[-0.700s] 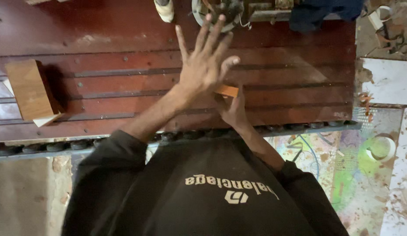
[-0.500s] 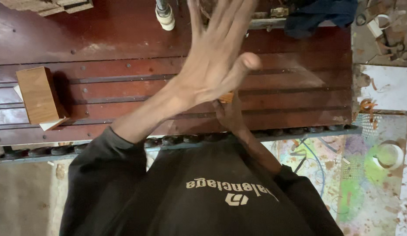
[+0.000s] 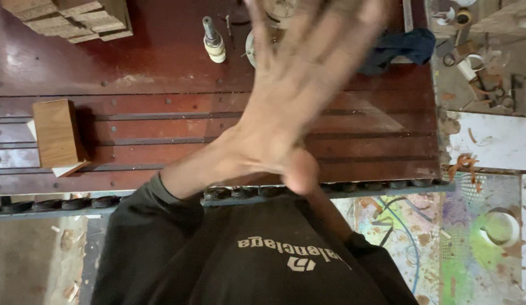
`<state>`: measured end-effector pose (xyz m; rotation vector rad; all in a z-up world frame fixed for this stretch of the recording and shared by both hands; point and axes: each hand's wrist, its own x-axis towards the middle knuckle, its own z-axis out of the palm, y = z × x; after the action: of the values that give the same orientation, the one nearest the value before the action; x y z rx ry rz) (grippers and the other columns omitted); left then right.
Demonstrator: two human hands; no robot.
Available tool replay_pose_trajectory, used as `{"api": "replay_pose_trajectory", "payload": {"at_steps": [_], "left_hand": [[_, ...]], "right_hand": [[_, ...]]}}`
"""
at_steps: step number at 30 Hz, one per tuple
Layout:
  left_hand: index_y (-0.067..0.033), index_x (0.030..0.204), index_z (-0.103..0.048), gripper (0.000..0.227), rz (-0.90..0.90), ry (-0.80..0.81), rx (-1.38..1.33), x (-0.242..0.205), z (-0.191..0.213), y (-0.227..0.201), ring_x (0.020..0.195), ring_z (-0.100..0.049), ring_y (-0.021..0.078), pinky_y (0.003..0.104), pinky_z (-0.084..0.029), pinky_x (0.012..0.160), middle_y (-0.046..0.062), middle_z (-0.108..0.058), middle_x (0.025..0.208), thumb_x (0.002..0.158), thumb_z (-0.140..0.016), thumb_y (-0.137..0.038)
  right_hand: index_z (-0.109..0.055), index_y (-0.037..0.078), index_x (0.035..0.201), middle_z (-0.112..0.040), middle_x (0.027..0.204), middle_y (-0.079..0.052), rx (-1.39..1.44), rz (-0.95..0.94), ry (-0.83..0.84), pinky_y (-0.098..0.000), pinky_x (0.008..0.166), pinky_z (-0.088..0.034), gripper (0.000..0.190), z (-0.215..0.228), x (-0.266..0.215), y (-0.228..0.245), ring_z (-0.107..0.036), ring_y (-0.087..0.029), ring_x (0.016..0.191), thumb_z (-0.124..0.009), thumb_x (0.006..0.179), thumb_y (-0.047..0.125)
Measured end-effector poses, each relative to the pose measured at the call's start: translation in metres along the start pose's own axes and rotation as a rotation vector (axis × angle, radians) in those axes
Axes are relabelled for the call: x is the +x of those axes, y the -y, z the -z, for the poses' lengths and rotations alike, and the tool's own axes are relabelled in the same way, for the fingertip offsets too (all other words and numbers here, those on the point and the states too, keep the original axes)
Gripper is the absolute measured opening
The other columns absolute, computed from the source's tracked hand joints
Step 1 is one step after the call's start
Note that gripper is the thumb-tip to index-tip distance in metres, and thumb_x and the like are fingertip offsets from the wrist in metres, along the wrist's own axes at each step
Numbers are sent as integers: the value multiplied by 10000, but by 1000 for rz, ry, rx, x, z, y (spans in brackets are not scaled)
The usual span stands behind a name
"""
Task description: The person sands small rectangular wooden blocks on a red workbench using a handheld sanding block. They repeatedly rub the surfaces and edges, flip the blocks, and place them back on the bench. The workbench has a drill press and scattered wood shavings.
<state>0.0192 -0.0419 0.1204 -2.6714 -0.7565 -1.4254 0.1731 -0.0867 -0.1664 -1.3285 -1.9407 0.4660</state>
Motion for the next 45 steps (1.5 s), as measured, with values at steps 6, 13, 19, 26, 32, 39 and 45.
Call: {"api": "replay_pose_trajectory", "payload": {"at_steps": [6,13,19,26,32,39,45], "left_hand": [[-127,1691,-93,1113,390,24,-43,-81,24,21,1650,73,270,637,235,1174,42,-45,1786,866,49,-861],[-139,1695,-140,1014,712,105,121,-118,15,50,1654,59,253,620,226,1209,36,-89,1788,926,49,-772],[-188,1696,-152,958,569,293,522,-167,-35,108,1643,78,227,650,241,1197,0,-73,1768,938,-45,-763],[-222,1698,-193,1085,171,794,274,-127,-169,20,1599,89,251,668,178,1217,26,-42,1762,885,-211,-940],[-283,1669,-143,913,-12,439,533,-101,-106,10,1630,60,269,774,168,1238,0,28,1750,941,-139,-835],[-296,1715,-115,1032,417,90,287,-102,-78,54,1573,137,342,747,101,1119,33,40,1737,933,-120,-969],[-293,1673,-253,919,434,733,299,-122,-145,22,1583,86,249,766,131,1158,-8,13,1735,944,-115,-836]], "right_hand": [[-657,103,1149,-721,1095,-75,-244,217,32,-473,801,-527,356,37,33,41,-683,-312,1028,-769,860,278],[-654,61,1169,-729,1119,-88,-39,231,33,-470,904,-498,406,36,35,49,-658,-334,1057,-841,833,190],[-670,109,1136,-743,1136,-97,248,-128,127,-391,996,-549,309,1,10,-7,-706,-236,1129,-836,886,181],[-658,152,1183,-700,1202,-49,89,-130,118,-348,1011,-523,329,-19,-18,-23,-669,-192,1155,-762,919,318],[-648,188,1223,-663,1258,-9,266,-89,128,-311,1023,-500,374,-2,24,0,-637,-154,1177,-699,948,436],[-644,194,1281,-637,1312,1,-63,-181,442,-301,1009,-485,420,-32,-1,-62,-614,-144,1195,-673,973,479],[-596,-13,1363,-701,1260,-192,-234,327,97,-424,919,-535,616,-18,-4,-53,-681,-306,1139,-838,859,246]]}}
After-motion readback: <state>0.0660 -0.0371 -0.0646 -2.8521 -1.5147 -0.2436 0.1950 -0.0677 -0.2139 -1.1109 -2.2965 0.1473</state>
